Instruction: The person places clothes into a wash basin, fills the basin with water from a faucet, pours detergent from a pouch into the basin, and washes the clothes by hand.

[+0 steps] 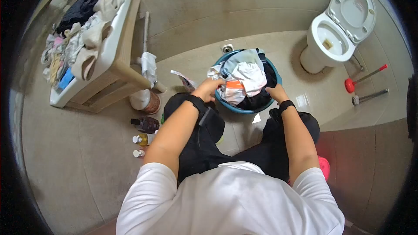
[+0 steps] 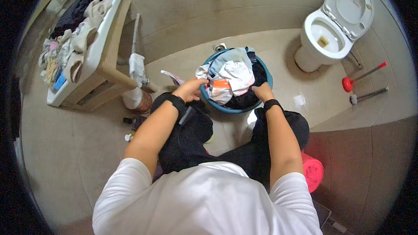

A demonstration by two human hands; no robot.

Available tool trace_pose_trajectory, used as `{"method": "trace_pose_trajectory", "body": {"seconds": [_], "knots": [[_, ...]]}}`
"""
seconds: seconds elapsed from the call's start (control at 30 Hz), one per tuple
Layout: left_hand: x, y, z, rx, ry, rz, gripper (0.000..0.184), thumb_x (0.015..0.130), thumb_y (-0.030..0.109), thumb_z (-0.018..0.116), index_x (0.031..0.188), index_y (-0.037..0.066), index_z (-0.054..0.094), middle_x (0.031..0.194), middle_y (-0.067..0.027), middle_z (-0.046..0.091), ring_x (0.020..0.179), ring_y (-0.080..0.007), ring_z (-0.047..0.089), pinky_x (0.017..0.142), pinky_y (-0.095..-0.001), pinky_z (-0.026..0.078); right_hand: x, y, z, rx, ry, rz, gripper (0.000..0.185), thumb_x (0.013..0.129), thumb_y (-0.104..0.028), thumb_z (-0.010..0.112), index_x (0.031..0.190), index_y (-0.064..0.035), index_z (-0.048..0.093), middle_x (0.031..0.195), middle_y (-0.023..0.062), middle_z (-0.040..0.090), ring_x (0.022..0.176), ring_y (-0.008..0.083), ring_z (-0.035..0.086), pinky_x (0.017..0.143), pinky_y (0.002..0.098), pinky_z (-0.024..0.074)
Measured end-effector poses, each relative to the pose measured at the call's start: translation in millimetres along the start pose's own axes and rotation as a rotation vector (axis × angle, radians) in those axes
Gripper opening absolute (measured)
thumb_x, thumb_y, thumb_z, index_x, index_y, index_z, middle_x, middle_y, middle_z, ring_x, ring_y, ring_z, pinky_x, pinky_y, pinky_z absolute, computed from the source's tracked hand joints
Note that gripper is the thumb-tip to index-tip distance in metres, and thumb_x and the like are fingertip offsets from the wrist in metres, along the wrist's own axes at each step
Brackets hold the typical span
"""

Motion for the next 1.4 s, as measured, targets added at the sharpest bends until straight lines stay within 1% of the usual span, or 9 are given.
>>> {"method": "trace_pose_trajectory", "body": {"seconds": [0.23,0.33,0.47,0.7,0.8,0.87,1.03,1.17,1.4], "knots": [[49.4,-119.8,78.5,-0.385,-0.083,-0.290,0.086,0.078,0.033,0.059,0.139,0.011,0.004,0.140,-0.0303,0.002,0.122,-0.0547,0.017,0.095,-0.0634,0.022,-15.3,-14.2,-36.3,0.092,0.081,-0.091,0.075,0.076,-0.029,0.061,0.133,0.0037,0.025,0.118,0.0246,0.048,0.100,0.0324,0.054,0.069,0.0422,0.0487],[74.7,-159.8,108.6,-0.587,-0.063,-0.493,0.075,0.081,0.030,0.055,0.138,0.011,0.011,0.138,-0.0317,0.009,0.119,-0.0492,0.029,0.096,-0.0624,0.022,-13.4,-24.1,-46.4,0.167,0.181,-0.205,0.073,0.073,-0.026,0.063,0.128,0.0095,0.031,0.123,0.0292,0.044,0.115,0.0362,0.045,0.096,0.0346,0.0351],[108.1,-165.0,119.2,-0.762,0.099,-0.453,0.051,0.085,0.020,0.047,0.129,0.004,0.027,0.127,-0.0234,0.037,0.114,-0.0431,0.039,0.100,-0.0509,0.028,-29.3,-45.7,-53.8,0.111,0.184,-0.333,0.070,0.075,-0.027,0.062,0.128,0.0083,0.033,0.126,0.0280,0.042,0.119,0.0336,0.042,0.098,0.0343,0.0336],[160.3,-159.2,133.3,-0.989,-0.035,-0.314,0.028,0.086,0.007,0.036,0.113,-0.002,0.036,0.109,-0.0176,0.044,0.103,-0.0365,0.046,0.092,-0.0493,0.038,-29.8,-50.9,-62.2,0.075,0.149,-0.350,0.062,0.079,-0.026,0.061,0.127,0.0049,0.036,0.125,0.0250,0.045,0.116,0.0328,0.045,0.095,0.0337,0.0357],[228.7,-138.0,116.4,-0.692,0.035,-0.074,0.032,0.085,0.010,0.042,0.112,-0.005,0.036,0.112,-0.0227,0.041,0.105,-0.0410,0.043,0.093,-0.0483,0.038,-16.1,-47.8,-74.5,0.072,0.152,-0.381,0.060,0.081,-0.026,0.059,0.127,0.0035,0.037,0.126,0.0245,0.044,0.118,0.0322,0.043,0.095,0.0340,0.0353],[200.0,-95.0,113.9,-1.062,0.085,-0.350,0.038,0.084,0.010,0.045,0.117,-0.005,0.033,0.122,-0.0287,0.034,0.113,-0.0443,0.036,0.095,-0.0531,0.033,-24.7,-58.9,-80.8,0.050,0.132,-0.329,0.059,0.082,-0.027,0.059,0.127,0.0028,0.037,0.127,0.0243,0.043,0.119,0.0322,0.042,0.095,0.0340,0.0351],[200.8,0.4,42.6,-0.885,0.050,0.046,0.076,0.079,0.012,0.057,0.137,0.013,0.007,0.141,-0.0217,0.012,0.131,-0.0420,0.006,0.099,-0.0647,0.006,-27.6,-62.3,-96.3,0.006,0.188,-0.386,0.060,0.082,-0.028,0.059,0.128,0.0029,0.037,0.128,0.0241,0.043,0.119,0.0321,0.042,0.096,0.0338,0.0347],[157.5,64.4,-19.7,-0.473,0.147,0.190,0.107,0.072,0.025,0.067,0.137,0.029,-0.018,0.147,-0.0142,-0.003,0.133,-0.0385,0.001,0.096,-0.0664,0.004,-41.7,-66.6,-121.7,-0.032,0.256,-0.436,0.060,0.082,-0.028,0.059,0.128,0.0029,0.036,0.128,0.0239,0.042,0.120,0.0326,0.040,0.098,0.0348,0.0326],[47.7,116.0,-72.5,-0.076,0.180,0.310,0.100,0.070,0.039,0.068,0.141,0.019,0.001,0.146,-0.0129,0.011,0.132,-0.0336,0.013,0.098,-0.0634,0.007,-92.5,-61.4,-157.7,-0.111,0.398,-0.535,0.060,0.082,-0.028,0.059,0.128,0.0032,0.036,0.128,0.0242,0.042,0.121,0.0327,0.039,0.099,0.0356,0.0314]]}}
Point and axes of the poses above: each hand's wrist, its own x-axis towards the middle knuckle, its own z-axis out of the palm, y = z × x, the point moved 9 cm from there along x, towards the middle knuckle
